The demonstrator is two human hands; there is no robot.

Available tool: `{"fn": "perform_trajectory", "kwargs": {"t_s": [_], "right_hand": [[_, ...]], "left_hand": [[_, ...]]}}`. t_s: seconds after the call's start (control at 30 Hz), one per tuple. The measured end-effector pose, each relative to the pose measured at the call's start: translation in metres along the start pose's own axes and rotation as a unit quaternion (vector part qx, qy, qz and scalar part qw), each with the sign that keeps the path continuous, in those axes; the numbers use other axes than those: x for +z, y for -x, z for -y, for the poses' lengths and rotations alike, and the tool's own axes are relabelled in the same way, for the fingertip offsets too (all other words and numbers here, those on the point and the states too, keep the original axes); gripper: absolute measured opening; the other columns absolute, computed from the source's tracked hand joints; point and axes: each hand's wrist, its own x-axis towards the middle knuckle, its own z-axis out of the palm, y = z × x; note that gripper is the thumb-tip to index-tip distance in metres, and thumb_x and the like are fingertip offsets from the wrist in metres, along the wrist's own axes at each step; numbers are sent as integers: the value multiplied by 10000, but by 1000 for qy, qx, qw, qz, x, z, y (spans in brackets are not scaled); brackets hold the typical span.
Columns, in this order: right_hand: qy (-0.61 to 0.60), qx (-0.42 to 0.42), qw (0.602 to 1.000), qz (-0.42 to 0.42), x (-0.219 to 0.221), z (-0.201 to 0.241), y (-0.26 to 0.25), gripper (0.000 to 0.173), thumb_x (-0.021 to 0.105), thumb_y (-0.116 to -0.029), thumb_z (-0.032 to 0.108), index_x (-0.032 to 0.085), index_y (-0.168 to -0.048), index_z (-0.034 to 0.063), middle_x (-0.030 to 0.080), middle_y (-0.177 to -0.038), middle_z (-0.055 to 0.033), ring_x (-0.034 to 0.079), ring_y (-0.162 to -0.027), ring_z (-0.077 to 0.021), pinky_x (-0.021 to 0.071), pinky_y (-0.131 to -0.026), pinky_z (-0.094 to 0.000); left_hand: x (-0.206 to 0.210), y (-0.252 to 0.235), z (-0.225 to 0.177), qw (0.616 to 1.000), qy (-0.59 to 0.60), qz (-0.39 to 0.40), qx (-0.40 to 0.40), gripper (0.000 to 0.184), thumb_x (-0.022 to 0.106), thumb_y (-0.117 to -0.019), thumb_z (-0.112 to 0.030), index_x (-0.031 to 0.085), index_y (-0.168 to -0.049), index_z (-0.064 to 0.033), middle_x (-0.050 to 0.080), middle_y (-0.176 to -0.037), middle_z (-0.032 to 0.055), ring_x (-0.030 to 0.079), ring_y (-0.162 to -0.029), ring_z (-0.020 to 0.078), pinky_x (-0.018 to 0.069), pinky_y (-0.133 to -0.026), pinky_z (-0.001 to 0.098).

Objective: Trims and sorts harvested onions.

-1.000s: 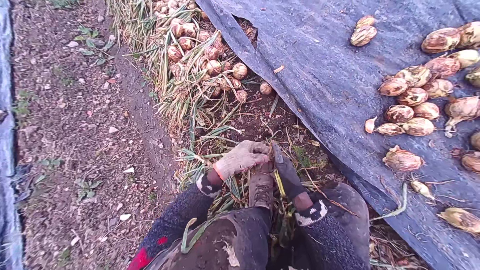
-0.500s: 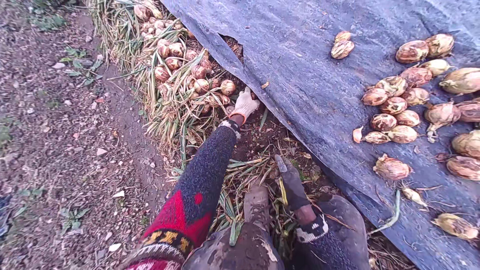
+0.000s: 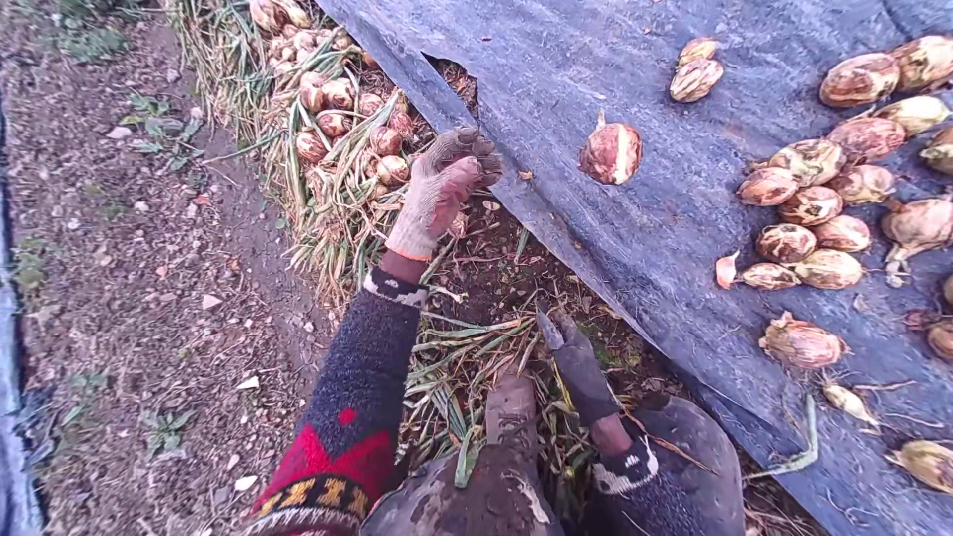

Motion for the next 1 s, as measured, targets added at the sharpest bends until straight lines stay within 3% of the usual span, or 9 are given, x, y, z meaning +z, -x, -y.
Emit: {"fn": "perform_trajectory", "kwargs": {"t_s": [0.03,0.1,0.23,0.33,0.53,0.6,0.67,0.83,1.0], "right_hand": [[0,-2,1000,-8,1,1,0,568,554,-1000,549,618,-1382,134,716,-1107,-93,687,-916,-185,574,-849,-454],[20,-2,1000,-20,-1,4,-1,619,561,-988,571,572,-1432,139,693,-1245,-92,677,-1084,-185,552,-958,-465],[71,-25,997,-22,0,-4,0,752,653,-930,550,469,-1521,123,588,-1447,-99,552,-1341,-193,450,-1132,-465],[42,-47,998,-28,0,2,3,676,691,-938,392,490,-1506,87,563,-1477,-106,521,-1373,-170,421,-1162,-407],[-56,-116,990,-63,-2,11,13,669,673,-964,410,493,-1495,45,559,-1481,-110,534,-1355,-133,448,-1145,-350],[-120,-137,983,-29,3,11,19,651,626,-998,438,485,-1489,34,642,-1330,-111,658,-1117,-134,572,-958,-342],[-179,-153,972,3,8,11,27,575,550,-1042,402,499,-1451,1,676,-1119,-118,673,-900,-163,602,-764,-351],[-202,-156,967,14,16,5,46,373,554,-1059,337,666,-1227,24,716,-893,-89,683,-724,-177,610,-664,-350],[-183,-167,969,-13,25,2,49,292,593,-1043,276,733,-1130,36,732,-868,-75,680,-700,-151,607,-662,-335]], "left_hand": [[-7,-13,2,971,-219,-96,-29,577,701,-948,-321,512,-1471,-167,645,-1343,69,676,-1118,201,601,-890,400],[-26,-47,37,819,-538,-145,-135,832,799,-813,-483,483,-1498,-131,536,-1430,232,581,-1236,416,514,-941,635],[-54,-75,110,695,-690,-99,-175,859,863,-695,-393,532,-1452,-154,563,-1337,325,536,-1215,559,444,-909,774],[-43,-54,112,748,-642,-98,-139,944,888,-590,-459,540,-1437,-231,616,-1295,212,655,-1058,439,545,-783,686],[12,69,65,937,-345,19,-48,955,907,-642,-542,553,-1438,-150,633,-1378,32,614,-1242,123,531,-1064,398],[35,117,50,969,-212,75,-99,882,900,-686,-506,569,-1407,-120,659,-1325,36,642,-1197,126,567,-1023,374],[57,159,41,969,-124,112,-183,839,888,-717,-474,575,-1407,-114,679,-1289,44,669,-1149,150,589,-978,387],[65,208,35,945,-28,126,-301,741,835,-797,-507,593,-1383,-124,710,-1042,99,657,-690,183,571,-572,340],[60,215,29,937,-259,130,-193,810,862,-722,-559,590,-1390,-191,705,-1223,-18,682,-1076,78,593,-948,375]]}}
